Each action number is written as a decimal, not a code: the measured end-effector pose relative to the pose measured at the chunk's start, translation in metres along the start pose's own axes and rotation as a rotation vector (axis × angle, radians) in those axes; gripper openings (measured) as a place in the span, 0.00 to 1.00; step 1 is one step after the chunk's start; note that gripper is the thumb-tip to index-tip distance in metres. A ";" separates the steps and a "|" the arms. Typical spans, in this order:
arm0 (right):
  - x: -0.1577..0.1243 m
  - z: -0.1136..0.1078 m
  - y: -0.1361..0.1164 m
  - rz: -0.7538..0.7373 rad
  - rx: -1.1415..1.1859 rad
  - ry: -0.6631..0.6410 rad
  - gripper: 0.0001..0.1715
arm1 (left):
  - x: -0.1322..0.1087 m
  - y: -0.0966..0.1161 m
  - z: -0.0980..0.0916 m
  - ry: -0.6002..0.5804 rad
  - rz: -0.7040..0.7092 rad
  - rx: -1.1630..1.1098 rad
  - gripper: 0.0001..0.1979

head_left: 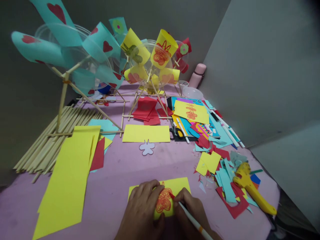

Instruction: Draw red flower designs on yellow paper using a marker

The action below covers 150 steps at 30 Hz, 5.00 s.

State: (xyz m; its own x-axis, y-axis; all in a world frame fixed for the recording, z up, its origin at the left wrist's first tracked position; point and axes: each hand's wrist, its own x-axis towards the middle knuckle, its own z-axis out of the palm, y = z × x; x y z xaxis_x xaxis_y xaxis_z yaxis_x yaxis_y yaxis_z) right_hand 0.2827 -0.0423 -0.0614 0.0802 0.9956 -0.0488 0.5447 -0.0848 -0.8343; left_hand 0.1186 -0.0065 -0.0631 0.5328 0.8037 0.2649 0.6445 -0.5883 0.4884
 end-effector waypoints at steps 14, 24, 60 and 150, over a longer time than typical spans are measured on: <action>0.000 0.000 -0.003 0.078 -0.041 -0.015 0.08 | 0.000 0.001 0.000 -0.001 -0.028 -0.036 0.28; -0.001 0.000 0.002 0.111 0.056 0.028 0.08 | 0.004 0.002 -0.006 0.014 0.033 0.063 0.28; 0.010 0.006 -0.018 -0.004 -0.031 -0.171 0.10 | -0.003 -0.003 0.008 0.070 -0.056 -0.052 0.23; 0.003 0.008 -0.009 0.079 0.044 0.023 0.08 | 0.002 0.000 -0.007 0.011 0.038 0.049 0.26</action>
State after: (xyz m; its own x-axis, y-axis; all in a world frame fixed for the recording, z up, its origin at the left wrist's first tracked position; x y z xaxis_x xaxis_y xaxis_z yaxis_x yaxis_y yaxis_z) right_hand 0.2718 -0.0381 -0.0585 0.1410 0.9846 -0.1031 0.4986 -0.1606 -0.8518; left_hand 0.1161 -0.0043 -0.0568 0.5513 0.7817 0.2916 0.6505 -0.6216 0.4364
